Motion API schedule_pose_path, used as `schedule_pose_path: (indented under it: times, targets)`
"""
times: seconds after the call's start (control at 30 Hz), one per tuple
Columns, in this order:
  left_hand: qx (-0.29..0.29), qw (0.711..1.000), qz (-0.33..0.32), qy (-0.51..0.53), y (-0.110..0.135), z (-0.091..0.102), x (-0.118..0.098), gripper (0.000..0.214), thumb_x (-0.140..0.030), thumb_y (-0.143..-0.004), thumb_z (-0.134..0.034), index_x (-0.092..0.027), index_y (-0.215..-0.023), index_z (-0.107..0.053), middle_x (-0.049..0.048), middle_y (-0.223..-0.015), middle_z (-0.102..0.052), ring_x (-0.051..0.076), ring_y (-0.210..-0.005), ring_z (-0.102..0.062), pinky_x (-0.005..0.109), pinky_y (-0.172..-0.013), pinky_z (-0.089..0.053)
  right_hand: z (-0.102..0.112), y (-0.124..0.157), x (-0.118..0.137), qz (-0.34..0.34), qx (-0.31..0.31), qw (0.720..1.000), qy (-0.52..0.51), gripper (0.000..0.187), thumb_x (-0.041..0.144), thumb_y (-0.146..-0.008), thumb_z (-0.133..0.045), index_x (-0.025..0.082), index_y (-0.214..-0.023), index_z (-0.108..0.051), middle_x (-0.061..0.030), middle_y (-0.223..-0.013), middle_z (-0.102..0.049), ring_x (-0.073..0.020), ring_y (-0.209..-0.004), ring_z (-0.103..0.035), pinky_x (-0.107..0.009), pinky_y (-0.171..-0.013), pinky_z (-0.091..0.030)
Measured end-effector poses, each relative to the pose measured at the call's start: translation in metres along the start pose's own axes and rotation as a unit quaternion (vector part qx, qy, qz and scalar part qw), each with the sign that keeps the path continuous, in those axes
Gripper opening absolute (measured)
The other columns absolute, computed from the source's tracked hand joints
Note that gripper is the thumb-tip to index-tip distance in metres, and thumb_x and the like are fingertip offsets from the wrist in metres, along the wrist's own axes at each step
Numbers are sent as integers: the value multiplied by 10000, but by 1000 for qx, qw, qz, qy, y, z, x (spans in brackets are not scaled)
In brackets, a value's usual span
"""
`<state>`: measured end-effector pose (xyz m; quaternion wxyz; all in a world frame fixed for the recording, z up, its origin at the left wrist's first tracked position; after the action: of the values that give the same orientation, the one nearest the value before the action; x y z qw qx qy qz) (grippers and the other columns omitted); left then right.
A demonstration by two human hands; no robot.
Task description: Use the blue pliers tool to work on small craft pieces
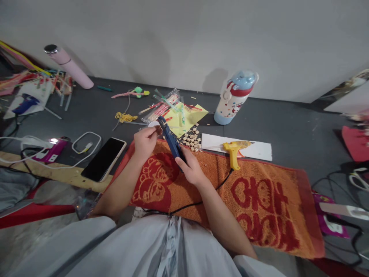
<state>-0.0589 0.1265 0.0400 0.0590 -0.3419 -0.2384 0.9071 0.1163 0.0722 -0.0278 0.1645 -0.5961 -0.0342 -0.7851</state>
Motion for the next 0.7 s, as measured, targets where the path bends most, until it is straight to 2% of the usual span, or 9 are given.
schedule_pose_path:
  times: [0.33, 0.7]
  targets:
    - [5, 1000, -12, -12, 0, 0, -2, 250, -157, -828, -482, -156, -812, -731, 67, -770, -726, 162, -724, -647, 246, -672, -448, 3, 0, 1, 6, -5, 1000, 20, 578, 558, -901, -454, 184, -1340, -502, -128, -1316, -590, -276, -1199, -546, -449, -1046, -393]
    - [25, 1000, 7, -7, 0, -4, 0, 232, -137, -818, -487, -169, -766, -710, 54, -756, -714, 160, -720, -628, 249, -680, -440, 5, 1, -5, -5, -11, 1000, 16, 615, 596, -880, -466, 188, -1336, -520, -131, -1321, -589, -284, -1217, -541, -450, -1056, -392]
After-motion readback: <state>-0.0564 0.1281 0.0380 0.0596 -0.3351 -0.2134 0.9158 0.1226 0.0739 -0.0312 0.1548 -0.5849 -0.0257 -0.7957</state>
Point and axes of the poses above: each hand's wrist, its own y-axis away from the middle knuckle, its own z-axis out of the back of the hand, x = y × z, the point moved 10 cm from there along -y, towards the middle knuckle
